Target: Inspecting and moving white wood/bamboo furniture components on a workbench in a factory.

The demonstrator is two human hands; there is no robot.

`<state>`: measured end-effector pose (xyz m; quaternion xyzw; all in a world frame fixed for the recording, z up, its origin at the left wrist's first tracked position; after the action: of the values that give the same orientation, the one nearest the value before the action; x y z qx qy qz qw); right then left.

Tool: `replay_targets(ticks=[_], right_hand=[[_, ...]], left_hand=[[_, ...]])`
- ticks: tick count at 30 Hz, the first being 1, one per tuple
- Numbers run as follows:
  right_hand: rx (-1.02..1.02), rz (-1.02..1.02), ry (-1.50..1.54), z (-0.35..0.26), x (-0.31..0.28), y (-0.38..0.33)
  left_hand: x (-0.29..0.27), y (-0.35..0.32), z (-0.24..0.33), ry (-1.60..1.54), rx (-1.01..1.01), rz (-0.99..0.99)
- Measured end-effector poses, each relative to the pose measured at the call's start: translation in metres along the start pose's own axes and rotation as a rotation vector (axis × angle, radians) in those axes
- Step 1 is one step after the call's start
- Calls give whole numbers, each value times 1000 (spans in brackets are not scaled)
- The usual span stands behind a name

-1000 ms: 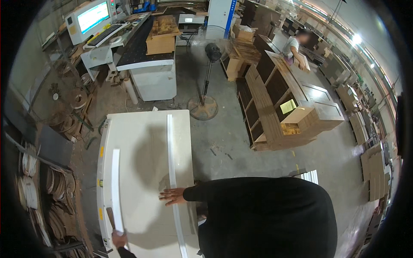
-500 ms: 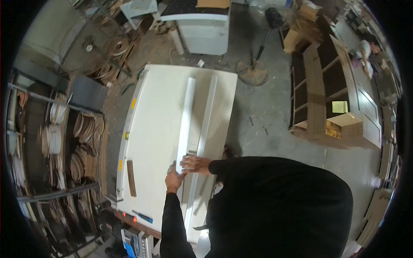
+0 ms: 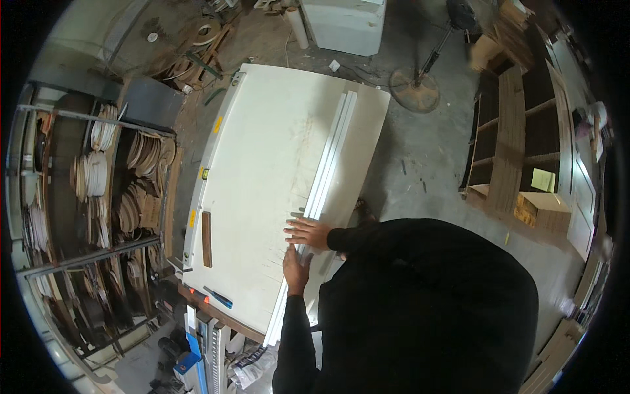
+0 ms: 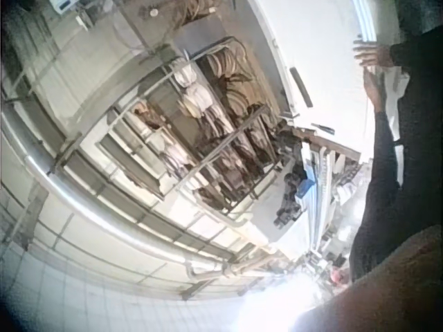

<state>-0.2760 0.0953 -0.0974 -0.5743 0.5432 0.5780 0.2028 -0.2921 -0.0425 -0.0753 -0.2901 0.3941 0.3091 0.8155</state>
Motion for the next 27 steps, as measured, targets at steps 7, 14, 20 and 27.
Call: replay_targets(ticks=[7, 14, 20, 27], right_hand=[[127, -66, 281, 114, -65, -21], [755, -20, -153, 367, -138, -80], [1105, 80, 289, 458, -155, -116], [1049, 238, 369, 453, -139, -114]], left_hand=[[6, -16, 14, 209, -137, 127], [-10, -7, 18, 47, -142, 283], [0, 8, 7, -96, -226, 337], [-6, 13, 17, -100, -163, 349]])
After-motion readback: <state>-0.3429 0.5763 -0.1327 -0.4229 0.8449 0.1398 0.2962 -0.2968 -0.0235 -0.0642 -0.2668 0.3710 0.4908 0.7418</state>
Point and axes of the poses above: each hand's wrist, its own y-axis towards the middle knuckle, its own x-axis out of the palm, z = x × y, the point moved 7 cm from there along y, towards the middle knuckle, and after that the axes turned 4 degrees about -x, right-handed, at the moved point
